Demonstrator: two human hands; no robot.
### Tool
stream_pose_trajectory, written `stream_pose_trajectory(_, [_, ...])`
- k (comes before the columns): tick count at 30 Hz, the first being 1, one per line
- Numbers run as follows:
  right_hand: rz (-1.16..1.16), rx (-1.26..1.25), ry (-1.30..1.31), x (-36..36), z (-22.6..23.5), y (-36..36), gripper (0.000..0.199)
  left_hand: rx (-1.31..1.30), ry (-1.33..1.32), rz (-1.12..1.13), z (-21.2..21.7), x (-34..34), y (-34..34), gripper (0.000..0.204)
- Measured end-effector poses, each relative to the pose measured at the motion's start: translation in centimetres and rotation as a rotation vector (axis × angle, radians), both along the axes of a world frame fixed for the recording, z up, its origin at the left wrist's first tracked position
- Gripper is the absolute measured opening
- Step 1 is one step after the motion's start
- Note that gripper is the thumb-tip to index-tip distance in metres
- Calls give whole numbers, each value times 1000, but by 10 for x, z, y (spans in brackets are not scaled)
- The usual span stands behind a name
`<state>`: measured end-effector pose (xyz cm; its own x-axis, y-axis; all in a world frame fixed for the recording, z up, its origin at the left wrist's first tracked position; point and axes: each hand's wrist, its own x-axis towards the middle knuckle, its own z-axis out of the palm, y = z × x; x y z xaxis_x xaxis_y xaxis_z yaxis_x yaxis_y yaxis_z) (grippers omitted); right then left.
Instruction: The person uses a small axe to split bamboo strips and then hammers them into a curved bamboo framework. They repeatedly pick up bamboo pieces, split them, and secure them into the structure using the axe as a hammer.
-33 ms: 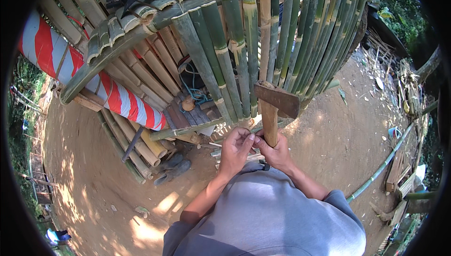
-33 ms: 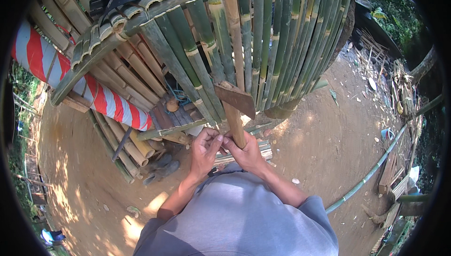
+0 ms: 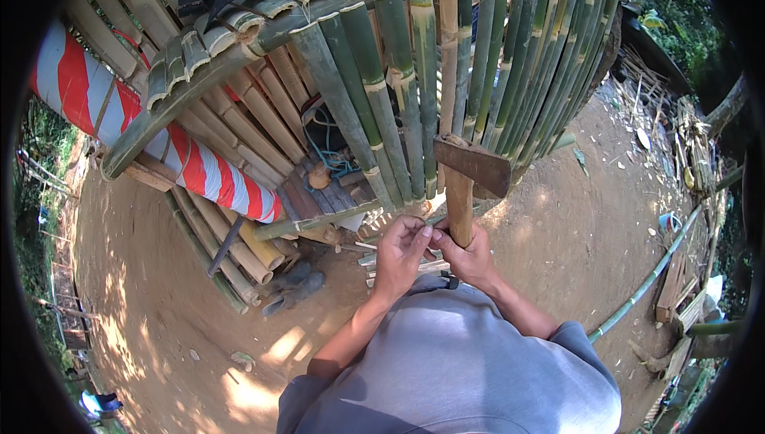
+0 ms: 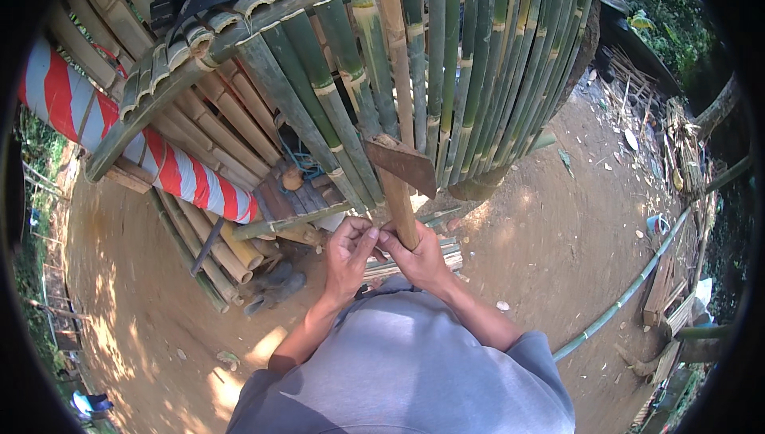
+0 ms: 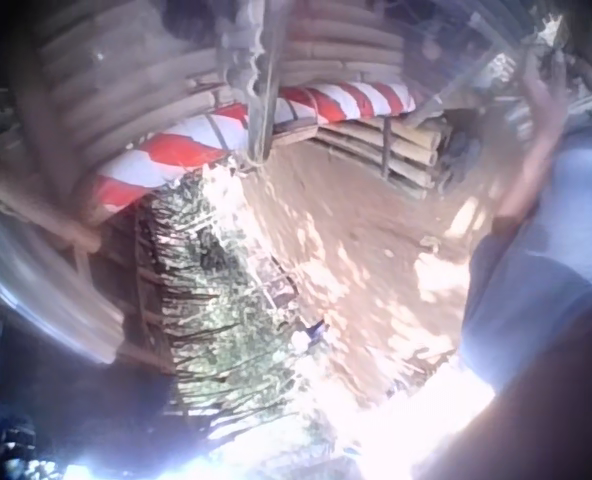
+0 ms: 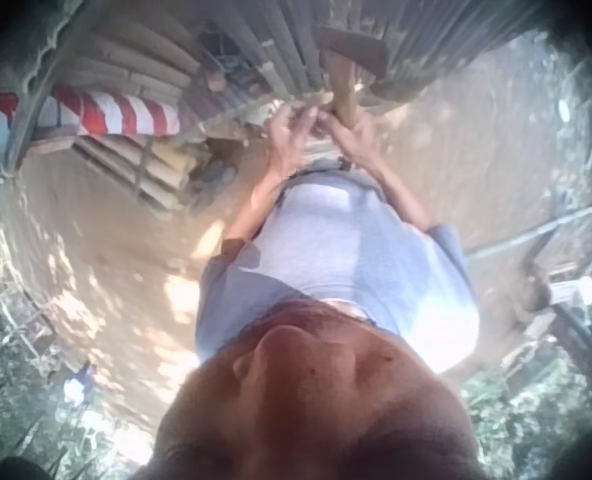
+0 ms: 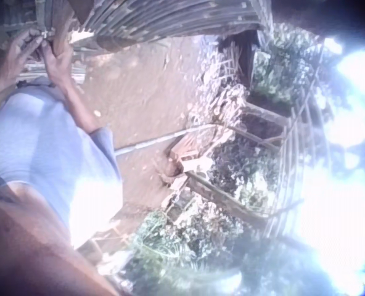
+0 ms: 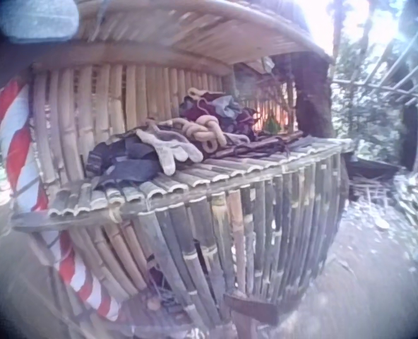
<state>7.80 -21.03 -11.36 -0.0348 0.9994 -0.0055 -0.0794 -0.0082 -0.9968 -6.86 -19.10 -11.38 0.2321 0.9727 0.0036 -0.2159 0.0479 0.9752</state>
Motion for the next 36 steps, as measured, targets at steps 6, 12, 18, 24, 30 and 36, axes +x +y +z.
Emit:
stream_pose_trajectory(6, [-15, 46, -19, -7, 11, 10, 17, 124, -4, 117, -4, 2, 3, 18])
stream_pose_trajectory(12, [-151, 355, -397, 6, 81, 97, 23, 263, -62, 339, 16, -16, 41, 17])
stream_pose_trajectory(18, [-172, 740, -528, -14, 163, 208, 25, 408, -57, 421, 60, -30, 72, 15])
stream_pose_trajectory(24, [-215, 892, -676, -23, 163, 223, 35, 736, 232, 541, 121, -41, 108, 15])
stream_pose_trajectory(30, [-208, 734, -678, -22, 165, 220, 31, 1114, 742, 608, 159, -57, 161, 10])
stream_pose_trajectory(36, [-257, 887, -660, -20, 162, 226, 36, 1150, 787, 551, 164, -52, 179, 8])
